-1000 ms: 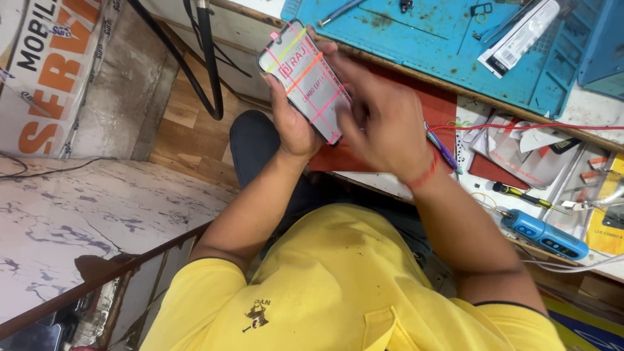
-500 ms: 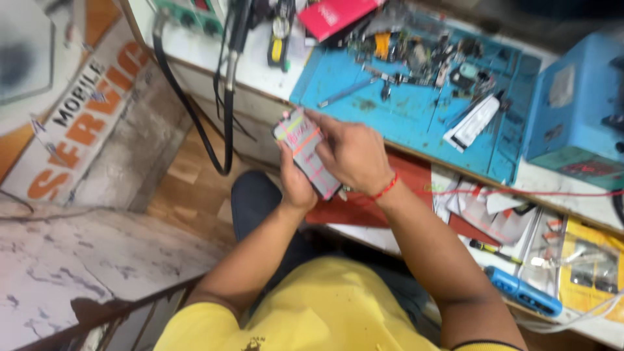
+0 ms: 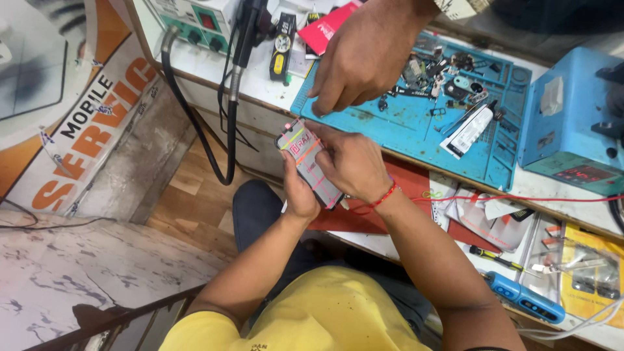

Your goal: The person cleans a small circuit board with a toothbrush and applies flux from a tube. They then connect a USB cable to a smartphone and hold the phone while the board remains on the desk.

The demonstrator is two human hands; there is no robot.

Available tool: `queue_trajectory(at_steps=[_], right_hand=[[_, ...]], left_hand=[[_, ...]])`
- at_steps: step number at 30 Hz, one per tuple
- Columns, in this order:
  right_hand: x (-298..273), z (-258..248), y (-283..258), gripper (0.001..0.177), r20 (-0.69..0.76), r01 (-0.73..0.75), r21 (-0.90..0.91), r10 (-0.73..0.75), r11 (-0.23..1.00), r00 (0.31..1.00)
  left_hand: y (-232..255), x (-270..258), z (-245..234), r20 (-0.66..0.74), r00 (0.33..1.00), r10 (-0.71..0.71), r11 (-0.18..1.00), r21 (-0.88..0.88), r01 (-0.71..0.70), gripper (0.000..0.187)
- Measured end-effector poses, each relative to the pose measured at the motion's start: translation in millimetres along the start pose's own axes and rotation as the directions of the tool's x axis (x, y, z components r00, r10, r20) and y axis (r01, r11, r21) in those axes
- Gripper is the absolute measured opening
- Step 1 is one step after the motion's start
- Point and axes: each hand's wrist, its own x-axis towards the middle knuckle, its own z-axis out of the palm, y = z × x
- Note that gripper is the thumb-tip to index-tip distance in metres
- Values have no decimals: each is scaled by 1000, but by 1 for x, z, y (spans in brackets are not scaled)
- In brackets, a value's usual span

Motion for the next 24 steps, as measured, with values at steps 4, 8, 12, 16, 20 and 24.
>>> queue_trajectory(at_steps=[4, 8, 12, 16, 20, 24], right_hand=[[-5, 8, 13, 31, -95, 80, -21, -82, 997, 992], [-27, 2, 15, 15, -139, 50, 39, -44, 998, 989], [-61, -5, 9, 36, -79, -88, 146, 100, 985, 992], [-94, 2, 10, 31, -88, -97, 138, 110, 986, 990], [-114, 12, 13, 30, -135, -34, 125, 51, 992, 990], [-117, 17, 4, 34, -141, -42, 106, 57, 993, 988]], left_hand=[[-3, -3, -3, -1, 1000, 7, 1000, 10, -7, 66], [7, 0, 2, -22, 998, 56, 994, -93, -58, 58], [27, 12, 5, -5, 998, 60, 976, -207, -59, 67], [34, 17, -4, 59, 993, 106, 960, -268, -86, 70], [42, 37, -15, -11, 1000, 27, 969, -244, -29, 76], [59, 54, -14, 116, 993, 26, 920, -391, 22, 87]])
